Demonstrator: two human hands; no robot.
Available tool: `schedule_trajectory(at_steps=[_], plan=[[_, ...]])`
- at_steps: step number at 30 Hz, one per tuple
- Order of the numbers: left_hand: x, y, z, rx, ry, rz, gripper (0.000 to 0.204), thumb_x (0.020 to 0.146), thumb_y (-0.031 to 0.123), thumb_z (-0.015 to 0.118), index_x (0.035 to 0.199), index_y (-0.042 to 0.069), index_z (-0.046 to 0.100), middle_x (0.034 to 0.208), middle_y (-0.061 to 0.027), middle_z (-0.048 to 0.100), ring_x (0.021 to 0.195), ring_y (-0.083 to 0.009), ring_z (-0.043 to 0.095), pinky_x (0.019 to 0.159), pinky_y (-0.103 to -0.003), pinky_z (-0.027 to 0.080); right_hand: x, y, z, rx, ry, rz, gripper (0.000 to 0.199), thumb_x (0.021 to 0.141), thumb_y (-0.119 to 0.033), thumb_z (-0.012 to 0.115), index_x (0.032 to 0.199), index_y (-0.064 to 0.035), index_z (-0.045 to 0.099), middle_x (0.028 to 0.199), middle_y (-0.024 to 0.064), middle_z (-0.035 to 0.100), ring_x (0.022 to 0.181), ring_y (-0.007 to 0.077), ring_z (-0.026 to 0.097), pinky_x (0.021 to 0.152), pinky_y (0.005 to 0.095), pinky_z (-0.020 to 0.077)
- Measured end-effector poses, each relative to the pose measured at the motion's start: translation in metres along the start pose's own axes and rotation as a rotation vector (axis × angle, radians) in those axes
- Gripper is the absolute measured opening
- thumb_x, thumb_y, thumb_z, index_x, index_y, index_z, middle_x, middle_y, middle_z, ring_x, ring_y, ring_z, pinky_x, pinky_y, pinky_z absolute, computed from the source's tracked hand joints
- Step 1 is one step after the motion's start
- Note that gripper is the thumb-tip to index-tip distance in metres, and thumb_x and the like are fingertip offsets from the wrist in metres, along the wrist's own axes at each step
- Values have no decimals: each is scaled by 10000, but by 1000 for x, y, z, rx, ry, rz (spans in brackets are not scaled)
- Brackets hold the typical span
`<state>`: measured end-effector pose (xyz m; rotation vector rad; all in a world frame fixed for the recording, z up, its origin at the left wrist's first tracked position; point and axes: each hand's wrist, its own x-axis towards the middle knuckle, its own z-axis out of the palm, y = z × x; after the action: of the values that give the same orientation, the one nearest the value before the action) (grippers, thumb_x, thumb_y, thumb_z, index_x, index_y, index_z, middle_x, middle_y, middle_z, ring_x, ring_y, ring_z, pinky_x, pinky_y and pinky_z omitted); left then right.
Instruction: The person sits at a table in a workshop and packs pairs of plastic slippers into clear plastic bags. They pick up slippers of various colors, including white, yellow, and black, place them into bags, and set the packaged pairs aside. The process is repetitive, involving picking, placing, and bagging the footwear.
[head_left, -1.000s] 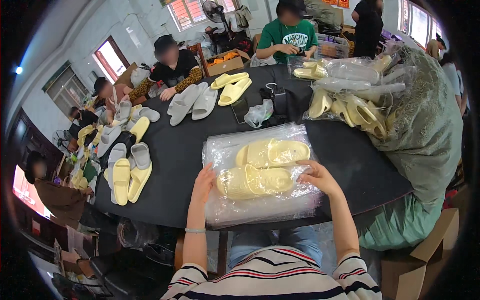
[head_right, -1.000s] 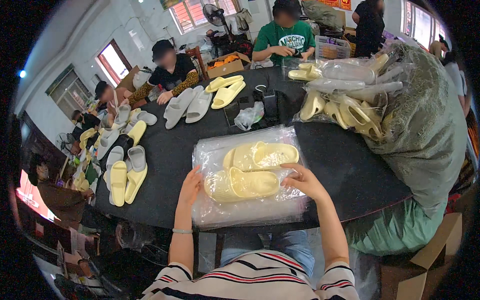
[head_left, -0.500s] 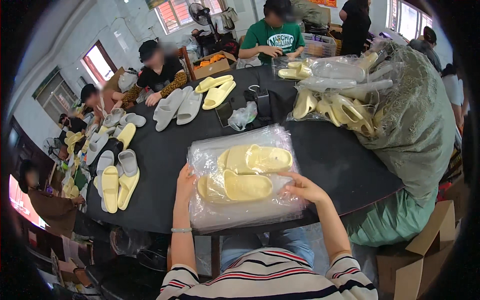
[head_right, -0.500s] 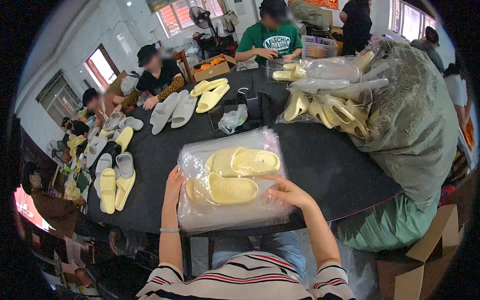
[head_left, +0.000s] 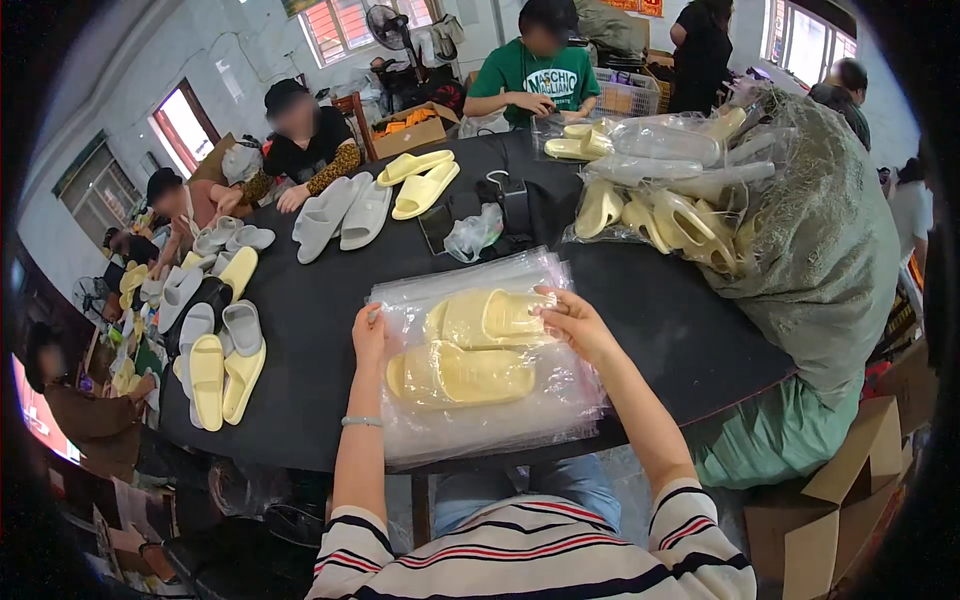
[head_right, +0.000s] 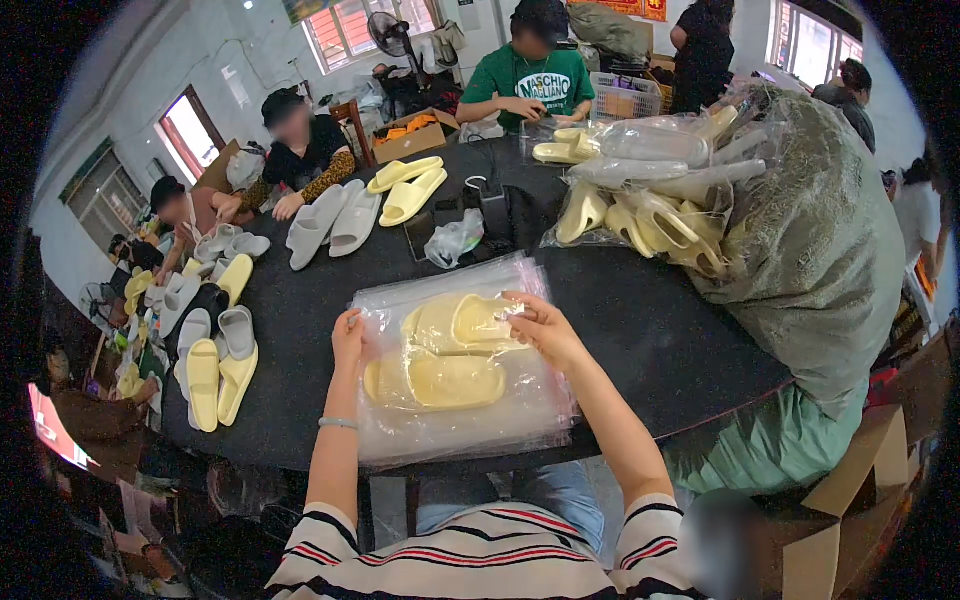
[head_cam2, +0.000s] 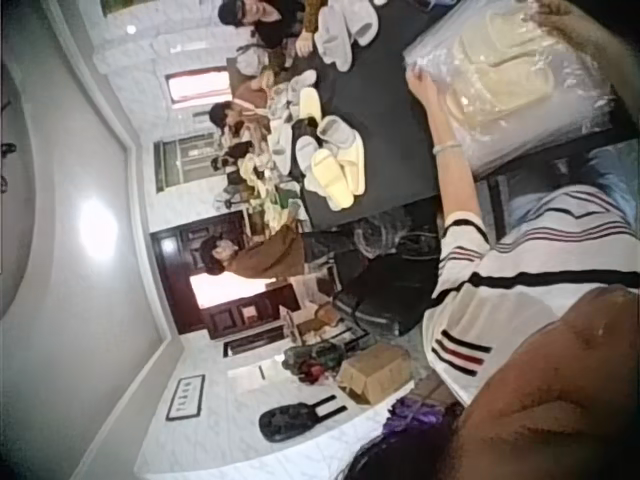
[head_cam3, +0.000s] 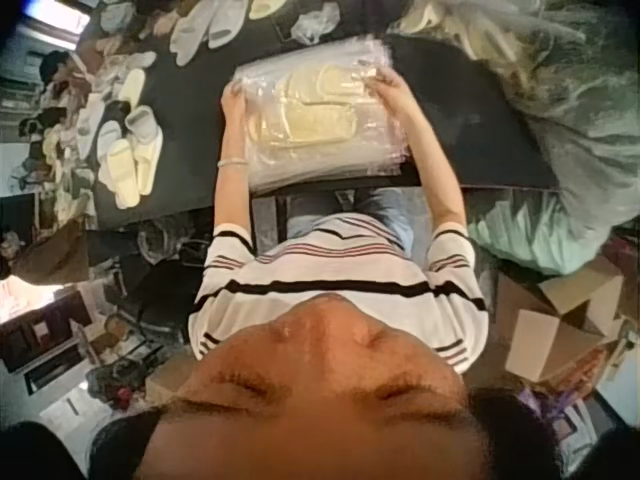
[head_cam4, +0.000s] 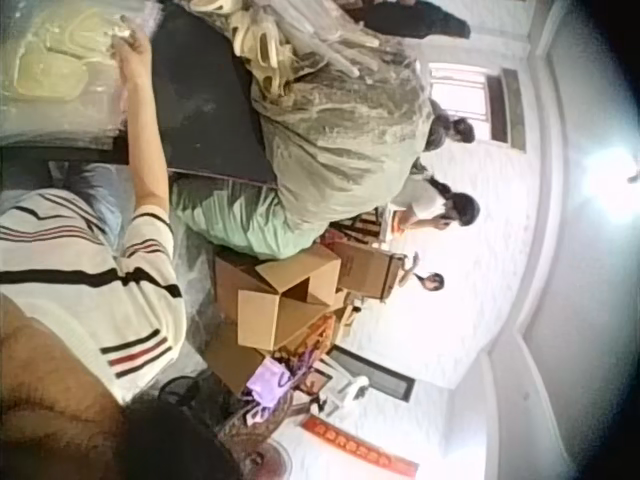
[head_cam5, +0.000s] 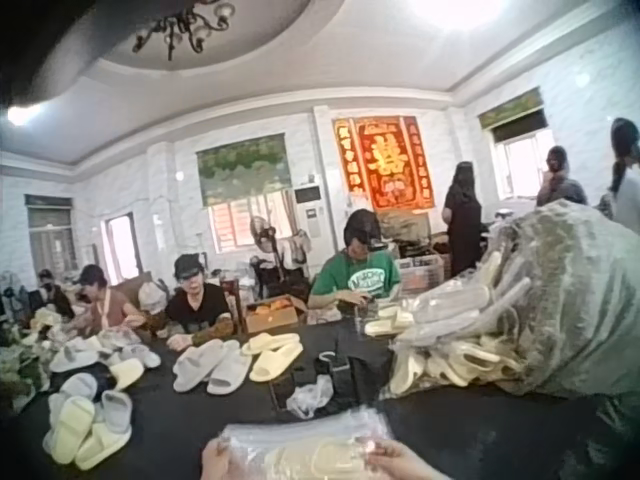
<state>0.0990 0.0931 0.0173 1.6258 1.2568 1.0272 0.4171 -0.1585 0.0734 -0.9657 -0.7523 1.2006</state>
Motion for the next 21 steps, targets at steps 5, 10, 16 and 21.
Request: schedule_trajectory(at_steps=[5, 10, 16, 21], plan=[[-5, -22, 5, -212, 29, 6, 289, 940, 78, 546, 1215, 2, 590, 1039, -68, 653, 878, -106, 605, 755, -246, 486, -3, -12, 9, 12, -2, -12, 429, 895, -34, 625, 1314, -27, 530, 754, -23, 572, 634, 59, 478, 575, 194, 376], [-9, -24, 7, -227, 72, 84, 281, 953, 103, 542, 1202, -10, 606, 1114, -92, 649, 958, -121, 603, 826, -248, 479, -3, -12, 2, 33, -79, -28, 357, 994, -196, 481, 1288, -2, 538, 964, 50, 648, 681, 70, 526, 593, 199, 413], [-10, -30, 9, -439, 101, 61, 271, 961, 102, 545, 1185, -33, 615, 1104, -94, 656, 961, -120, 605, 846, -255, 475, 8, -24, -1, -29, -65, 92, 578, 1040, -438, 227, 1283, -16, 539, 1298, 74, 575, 865, 107, 569, 684, 223, 472], [-12, -31, 6, -506, 136, 79, 277, 956, 65, 542, 1207, -36, 603, 1151, -105, 652, 999, -132, 611, 875, -251, 474, 1, -35, 4, 56, -122, 62, 589, 1041, -434, 211, 1311, -5, 511, 1381, 70, 504, 947, 126, 559, 741, 250, 489]])
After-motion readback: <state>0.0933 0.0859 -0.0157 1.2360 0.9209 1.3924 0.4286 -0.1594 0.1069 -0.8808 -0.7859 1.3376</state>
